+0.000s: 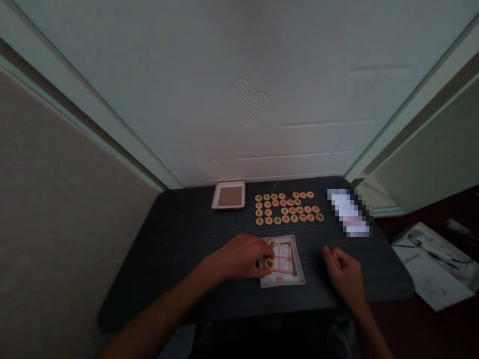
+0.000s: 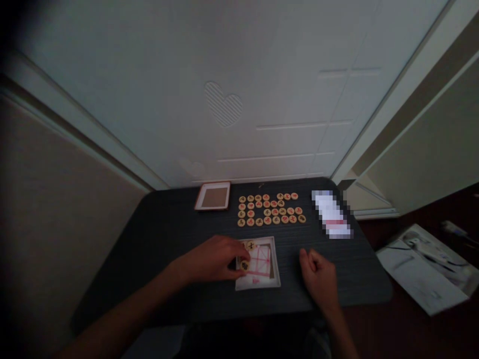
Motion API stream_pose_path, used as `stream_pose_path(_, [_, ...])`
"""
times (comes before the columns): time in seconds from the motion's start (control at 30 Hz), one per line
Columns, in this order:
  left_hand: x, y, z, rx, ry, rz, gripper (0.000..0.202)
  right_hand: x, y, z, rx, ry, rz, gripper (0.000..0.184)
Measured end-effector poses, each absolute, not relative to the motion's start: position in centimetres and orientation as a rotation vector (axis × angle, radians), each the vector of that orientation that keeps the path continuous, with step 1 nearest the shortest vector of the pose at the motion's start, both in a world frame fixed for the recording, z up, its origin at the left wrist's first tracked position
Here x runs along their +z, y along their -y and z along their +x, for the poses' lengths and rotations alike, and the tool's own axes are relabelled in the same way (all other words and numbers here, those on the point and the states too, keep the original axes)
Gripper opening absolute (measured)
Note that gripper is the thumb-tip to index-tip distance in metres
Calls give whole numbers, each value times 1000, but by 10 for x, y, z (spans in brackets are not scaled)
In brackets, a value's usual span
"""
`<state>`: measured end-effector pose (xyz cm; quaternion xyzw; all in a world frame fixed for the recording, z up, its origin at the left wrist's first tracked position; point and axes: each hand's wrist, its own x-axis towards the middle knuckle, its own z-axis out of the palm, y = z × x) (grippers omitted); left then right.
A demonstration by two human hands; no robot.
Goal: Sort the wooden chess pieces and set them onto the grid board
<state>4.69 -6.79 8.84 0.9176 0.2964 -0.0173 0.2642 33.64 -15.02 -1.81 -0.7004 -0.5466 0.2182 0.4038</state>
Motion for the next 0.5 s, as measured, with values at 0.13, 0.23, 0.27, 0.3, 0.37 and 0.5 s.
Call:
stream_pose_path(0.13, [82,71,46,-39,-756,2527,17,-19,151,336,582,1371,-1765,49])
stream_pose_path(0.23, [79,72,47,-50,-758,2554,18,-20,151,337,578,1390,-1772,49])
stream_pose_path(0.27, [79,72,48,-60,-763,2562,18,-20,151,337,570,1395,-1774,49])
stream_pose_path(0.3, [79,72,49,-75,-769,2568,19,-20,151,337,563,1399,-1776,50])
stream_pose_path(0.37, [78,73,53,-108,-784,2576,19,-20,150,337,550,1408,-1771,50])
stream_pose_path(0.5, [77,73,58,-170,-806,2572,20,-21,150,337,531,1423,-1762,51])
